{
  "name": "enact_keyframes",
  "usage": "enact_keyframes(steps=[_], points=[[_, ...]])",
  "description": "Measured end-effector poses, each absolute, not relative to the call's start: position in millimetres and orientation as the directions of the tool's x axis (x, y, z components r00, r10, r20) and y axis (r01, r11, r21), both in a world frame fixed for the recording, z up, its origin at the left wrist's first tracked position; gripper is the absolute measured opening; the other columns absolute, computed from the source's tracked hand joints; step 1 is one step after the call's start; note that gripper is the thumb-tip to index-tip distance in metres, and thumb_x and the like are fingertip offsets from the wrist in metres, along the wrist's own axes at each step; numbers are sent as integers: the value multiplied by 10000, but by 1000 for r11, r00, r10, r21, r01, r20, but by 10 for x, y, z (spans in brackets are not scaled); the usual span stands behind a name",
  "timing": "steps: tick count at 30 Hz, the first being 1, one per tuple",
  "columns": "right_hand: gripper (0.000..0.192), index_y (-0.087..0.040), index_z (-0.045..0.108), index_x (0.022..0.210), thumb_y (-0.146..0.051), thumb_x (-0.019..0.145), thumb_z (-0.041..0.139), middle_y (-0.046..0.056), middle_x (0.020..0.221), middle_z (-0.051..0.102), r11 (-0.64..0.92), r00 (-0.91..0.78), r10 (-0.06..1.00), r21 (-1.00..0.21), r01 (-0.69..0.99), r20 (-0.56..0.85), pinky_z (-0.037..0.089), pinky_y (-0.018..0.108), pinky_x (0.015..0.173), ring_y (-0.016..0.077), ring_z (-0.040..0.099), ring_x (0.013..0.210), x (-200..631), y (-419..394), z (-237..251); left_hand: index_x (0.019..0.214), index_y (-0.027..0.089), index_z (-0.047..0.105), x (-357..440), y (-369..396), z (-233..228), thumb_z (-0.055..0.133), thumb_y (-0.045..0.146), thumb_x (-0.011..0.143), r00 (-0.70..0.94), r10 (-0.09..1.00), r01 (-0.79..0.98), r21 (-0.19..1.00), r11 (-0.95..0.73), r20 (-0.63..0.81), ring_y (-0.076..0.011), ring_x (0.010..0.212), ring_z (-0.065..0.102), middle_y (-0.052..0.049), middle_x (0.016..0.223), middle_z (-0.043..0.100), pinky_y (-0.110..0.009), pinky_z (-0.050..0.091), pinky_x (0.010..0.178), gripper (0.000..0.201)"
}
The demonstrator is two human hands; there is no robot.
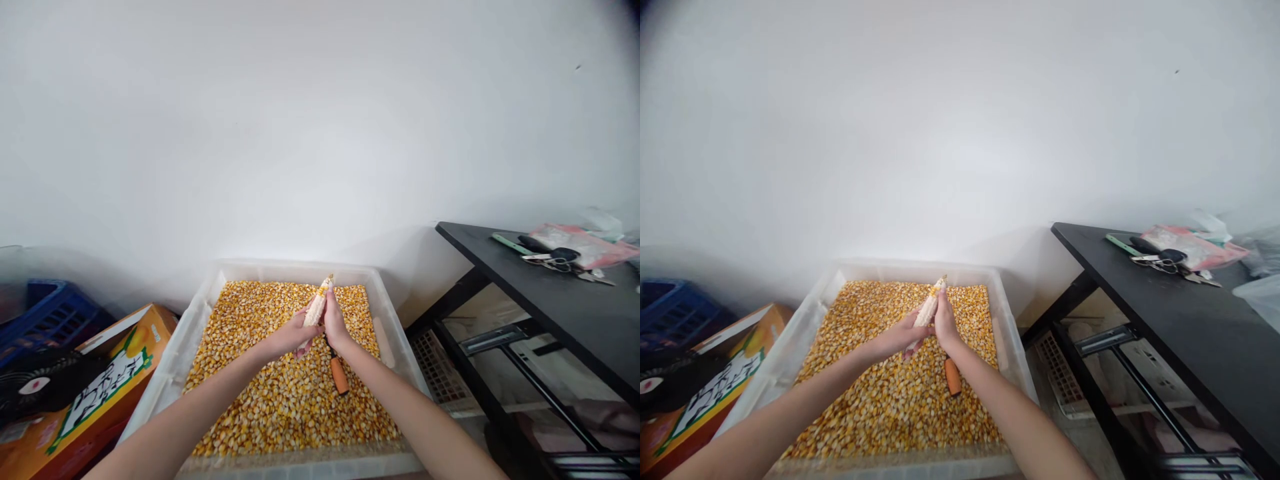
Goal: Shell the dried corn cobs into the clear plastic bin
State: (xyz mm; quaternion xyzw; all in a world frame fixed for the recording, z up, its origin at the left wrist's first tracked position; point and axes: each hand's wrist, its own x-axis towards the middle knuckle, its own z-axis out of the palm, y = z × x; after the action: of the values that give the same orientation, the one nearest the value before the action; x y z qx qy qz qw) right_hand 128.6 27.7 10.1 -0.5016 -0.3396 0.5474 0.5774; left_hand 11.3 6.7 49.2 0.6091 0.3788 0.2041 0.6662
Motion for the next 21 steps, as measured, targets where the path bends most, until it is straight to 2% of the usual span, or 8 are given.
enact_keyframes(steps=[4, 10, 16, 21], points=[[516, -215, 457, 604, -723, 695, 445, -7, 532, 535, -72, 134, 985, -959, -272, -112, 392, 263, 469, 151, 507, 500, 1271, 252, 168, 1211, 152, 354, 113, 94, 447, 550, 304, 791, 617, 750, 212, 968, 134, -239, -79, 306, 419, 108, 433, 440, -161, 345, 312, 488], [482, -203, 463, 573, -658, 729, 482, -6, 484, 524, -40, 152, 987, -990, -136, -61, 370, 240, 434, 134, 494, 453, 1266, 250, 165, 1028, 130, 483, 135, 121, 357, 465, 249, 805, 584, 776, 348, 937, 24, -237, -83, 298, 417, 73, 471, 446, -174, 326, 295, 253], [468, -177, 560, 546, -612, 719, 540, 71, 521, 617, -110, 127, 983, -977, -184, -134, 435, 285, 488, 189, 583, 496, 1226, 208, 206, 899, 138, 560, 126, 152, 167, 497, 237, 768, 583, 805, 369, 919, -137, -113, -95, 391, 490, -6, 650, 533, -195, 362, 330, 176], [525, -194, 509, 526, -674, 732, 461, 56, 489, 594, -135, 156, 974, -975, -175, -162, 392, 257, 431, 171, 560, 466, 1233, 214, 238, 996, 148, 512, 127, 139, 236, 501, 273, 782, 597, 781, 348, 936, -48, -181, -86, 317, 435, 61, 495, 459, -177, 336, 303, 248]])
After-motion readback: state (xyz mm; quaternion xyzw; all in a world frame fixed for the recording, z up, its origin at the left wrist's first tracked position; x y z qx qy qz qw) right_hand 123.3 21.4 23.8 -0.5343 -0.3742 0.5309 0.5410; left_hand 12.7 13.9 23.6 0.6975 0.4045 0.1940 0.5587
